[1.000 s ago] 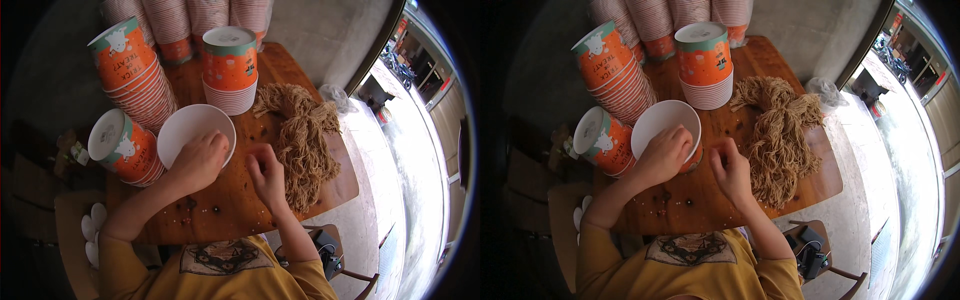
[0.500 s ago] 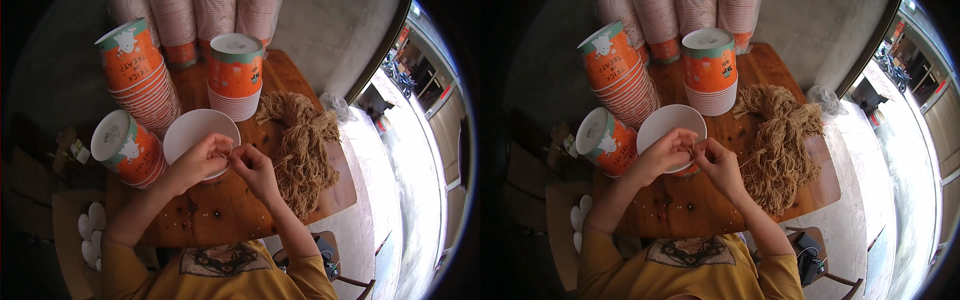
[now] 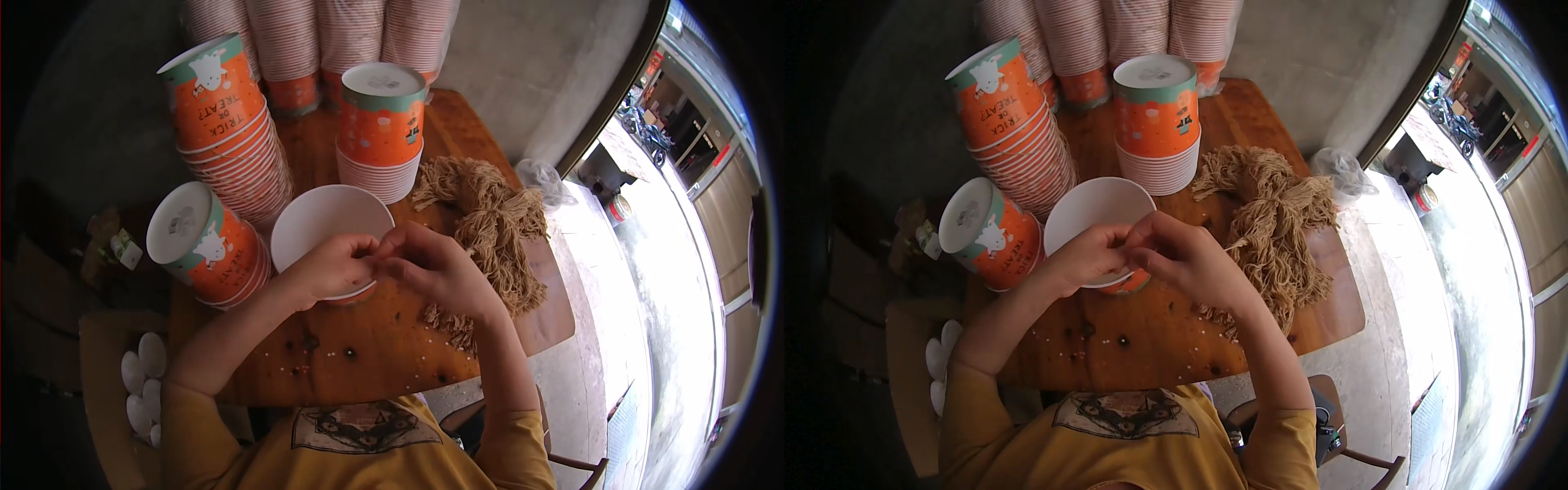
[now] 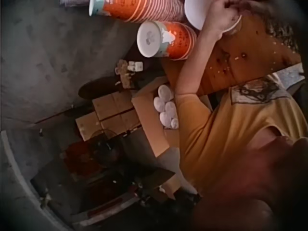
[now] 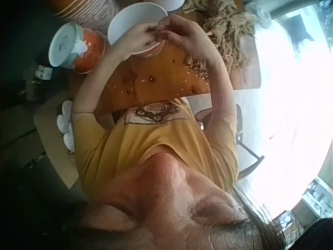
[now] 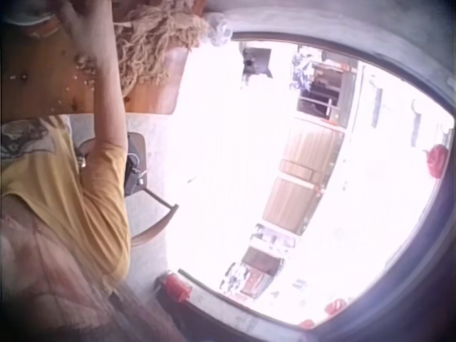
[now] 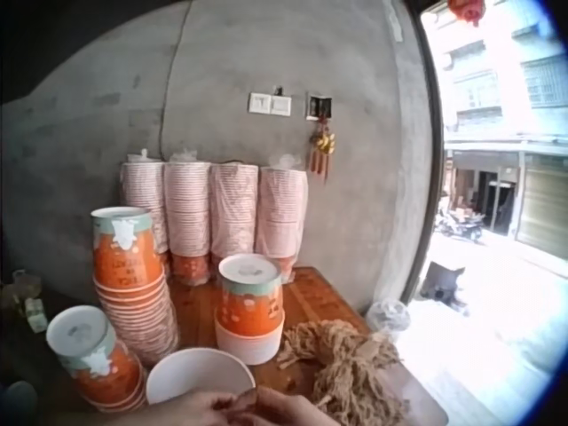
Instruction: Tying thin strings to the rims of patterned paper cups to create handles.
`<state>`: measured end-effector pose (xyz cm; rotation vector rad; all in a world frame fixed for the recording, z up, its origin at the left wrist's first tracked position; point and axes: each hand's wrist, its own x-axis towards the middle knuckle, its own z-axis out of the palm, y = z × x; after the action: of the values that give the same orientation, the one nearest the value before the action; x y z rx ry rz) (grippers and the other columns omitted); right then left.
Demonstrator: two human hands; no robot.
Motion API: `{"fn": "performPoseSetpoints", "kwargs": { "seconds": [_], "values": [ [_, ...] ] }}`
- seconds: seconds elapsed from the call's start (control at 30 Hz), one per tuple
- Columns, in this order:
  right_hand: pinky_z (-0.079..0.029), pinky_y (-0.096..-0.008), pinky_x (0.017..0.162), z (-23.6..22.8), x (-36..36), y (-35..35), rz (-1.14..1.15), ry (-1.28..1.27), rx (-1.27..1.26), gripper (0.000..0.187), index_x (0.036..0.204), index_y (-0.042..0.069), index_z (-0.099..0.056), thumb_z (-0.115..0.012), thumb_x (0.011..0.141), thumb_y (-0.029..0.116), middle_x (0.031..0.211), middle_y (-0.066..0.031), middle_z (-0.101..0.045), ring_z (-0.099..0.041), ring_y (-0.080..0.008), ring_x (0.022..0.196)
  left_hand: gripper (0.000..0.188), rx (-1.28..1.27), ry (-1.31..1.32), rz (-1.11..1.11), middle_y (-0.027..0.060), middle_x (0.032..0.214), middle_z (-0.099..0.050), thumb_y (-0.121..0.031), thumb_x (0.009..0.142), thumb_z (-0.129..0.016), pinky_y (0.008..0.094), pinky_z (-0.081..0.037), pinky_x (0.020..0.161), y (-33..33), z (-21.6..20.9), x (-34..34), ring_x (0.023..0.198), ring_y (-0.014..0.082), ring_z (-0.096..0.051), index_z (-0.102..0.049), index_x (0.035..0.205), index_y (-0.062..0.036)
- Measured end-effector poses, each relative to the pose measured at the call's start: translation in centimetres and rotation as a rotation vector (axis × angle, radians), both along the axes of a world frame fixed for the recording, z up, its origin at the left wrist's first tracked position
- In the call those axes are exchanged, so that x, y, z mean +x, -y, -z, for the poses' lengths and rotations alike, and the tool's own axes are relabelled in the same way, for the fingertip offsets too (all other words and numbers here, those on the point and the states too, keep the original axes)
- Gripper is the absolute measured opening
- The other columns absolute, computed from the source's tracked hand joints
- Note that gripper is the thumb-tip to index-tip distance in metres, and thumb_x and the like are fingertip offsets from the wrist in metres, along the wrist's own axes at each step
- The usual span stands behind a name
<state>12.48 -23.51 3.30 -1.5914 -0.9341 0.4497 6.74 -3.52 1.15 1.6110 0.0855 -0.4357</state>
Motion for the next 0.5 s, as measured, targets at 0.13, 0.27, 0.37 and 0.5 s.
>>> {"fn": "performPoseSetpoints", "kwargs": {
  "seconds": [0.13, 0.27, 0.37, 0.5],
  "values": [
    [-0.044, -0.0186, 0.052, -0.6, 1.8, -0.1, -0.071, -0.473, 0.038, 0.015, 0.108, 0.005, -0.062, -0.058, 0.095, 0.012, 0.094, -0.0022, -0.072, -0.059, -0.0032, 0.063, 0.015, 0.057, 0.299, 0.023, -0.0022, 0.083, -0.058, -0.012, 0.094, -0.058, 0.02, -0.044, 0.07, 0.7, 1.5, 0.0, 0.078, 0.0039, -0.053, -0.063, 0.105, -0.0027],
    [-0.043, -0.0165, 0.053, 1.8, 3.2, -0.1, 0.089, -0.67, 0.205, 0.019, 0.111, 0.002, -0.062, -0.055, 0.096, 0.012, 0.104, -0.0069, -0.071, -0.056, -0.004, 0.062, 0.017, 0.027, 0.167, 0.118, -0.0025, 0.087, -0.06, -0.014, 0.096, -0.057, 0.0194, -0.044, 0.071, 0.6, 0.3, -0.2, 0.079, 0.0035, -0.054, -0.066, 0.104, -0.0017],
    [-0.045, -0.018, 0.067, 3.6, 2.6, 0.3, 0.134, -0.68, 0.287, 0.023, 0.113, 0.003, -0.063, -0.055, 0.098, 0.017, 0.105, -0.0044, -0.069, -0.059, -0.006, 0.075, 0.019, 0.007, 0.076, 0.128, -0.0029, 0.088, -0.061, -0.017, 0.098, -0.056, 0.0183, -0.043, 0.07, 0.1, -0.1, -0.2, 0.078, 0.003, -0.052, -0.066, 0.104, -0.0023],
    [-0.045, -0.0212, 0.067, 5.0, -0.4, 0.5, 0.349, -0.363, 0.237, 0.017, 0.105, 0.003, -0.064, -0.063, 0.094, 0.016, 0.09, 0.0001, -0.063, -0.053, -0.0065, 0.069, 0.021, -0.03, 0.072, 0.081, -0.0051, 0.078, -0.055, -0.021, 0.099, -0.055, 0.0175, -0.04, 0.064, -0.1, 0.4, -0.1, 0.069, 0.0026, -0.046, -0.065, 0.101, -0.0033]
  ]
}}
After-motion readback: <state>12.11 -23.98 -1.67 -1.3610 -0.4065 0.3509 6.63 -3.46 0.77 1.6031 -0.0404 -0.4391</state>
